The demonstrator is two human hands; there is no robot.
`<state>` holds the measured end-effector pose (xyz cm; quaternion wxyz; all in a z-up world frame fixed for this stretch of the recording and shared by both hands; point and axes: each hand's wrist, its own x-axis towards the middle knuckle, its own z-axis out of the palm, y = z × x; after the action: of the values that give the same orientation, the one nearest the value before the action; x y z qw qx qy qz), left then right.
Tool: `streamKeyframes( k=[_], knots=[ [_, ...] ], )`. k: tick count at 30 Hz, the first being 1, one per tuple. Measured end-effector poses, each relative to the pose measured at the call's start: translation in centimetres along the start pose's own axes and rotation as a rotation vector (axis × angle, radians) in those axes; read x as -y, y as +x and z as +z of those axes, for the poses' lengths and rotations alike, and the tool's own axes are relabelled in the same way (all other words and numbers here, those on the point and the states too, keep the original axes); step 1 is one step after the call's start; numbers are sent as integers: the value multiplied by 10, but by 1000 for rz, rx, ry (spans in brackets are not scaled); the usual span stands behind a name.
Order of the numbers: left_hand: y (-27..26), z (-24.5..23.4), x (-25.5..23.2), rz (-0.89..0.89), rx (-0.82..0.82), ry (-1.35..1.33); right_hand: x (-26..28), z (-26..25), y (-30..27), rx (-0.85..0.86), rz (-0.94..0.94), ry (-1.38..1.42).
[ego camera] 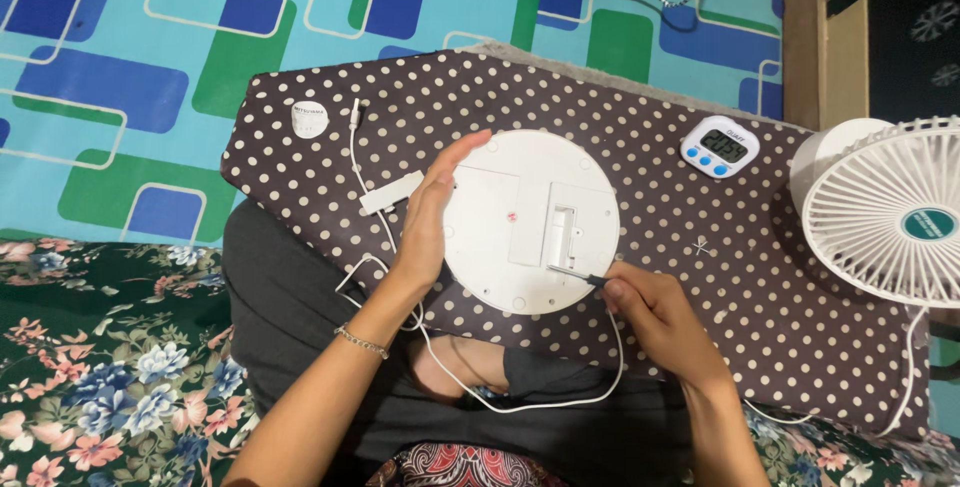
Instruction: The person disassembles a small white electric fan by removing the rear cover and unscrewing the front grille, then reassembles it by aligning and screwing the components back together. The person uses a screwdriver to remove and tighten screws and handles the fan base, grille, and cover.
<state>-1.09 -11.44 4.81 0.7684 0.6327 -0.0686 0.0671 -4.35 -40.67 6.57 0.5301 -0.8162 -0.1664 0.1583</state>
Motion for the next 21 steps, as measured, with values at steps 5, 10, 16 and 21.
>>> streamKeyframes(
  k=[5,10,16,21],
  knots=[
    [0,1,-2,17,7,-11,19,1,-3,-7,50,-53],
    [0,-3,-24,54,-45,448,51,-22,1,-114,-134,-314],
    [-4,17,-56,253,-75,990,73,-62,30,-265,-88,-549],
    [-12,51,-49,280,-181,1104,86,-68,60,-170,-185,-543]
  ],
)
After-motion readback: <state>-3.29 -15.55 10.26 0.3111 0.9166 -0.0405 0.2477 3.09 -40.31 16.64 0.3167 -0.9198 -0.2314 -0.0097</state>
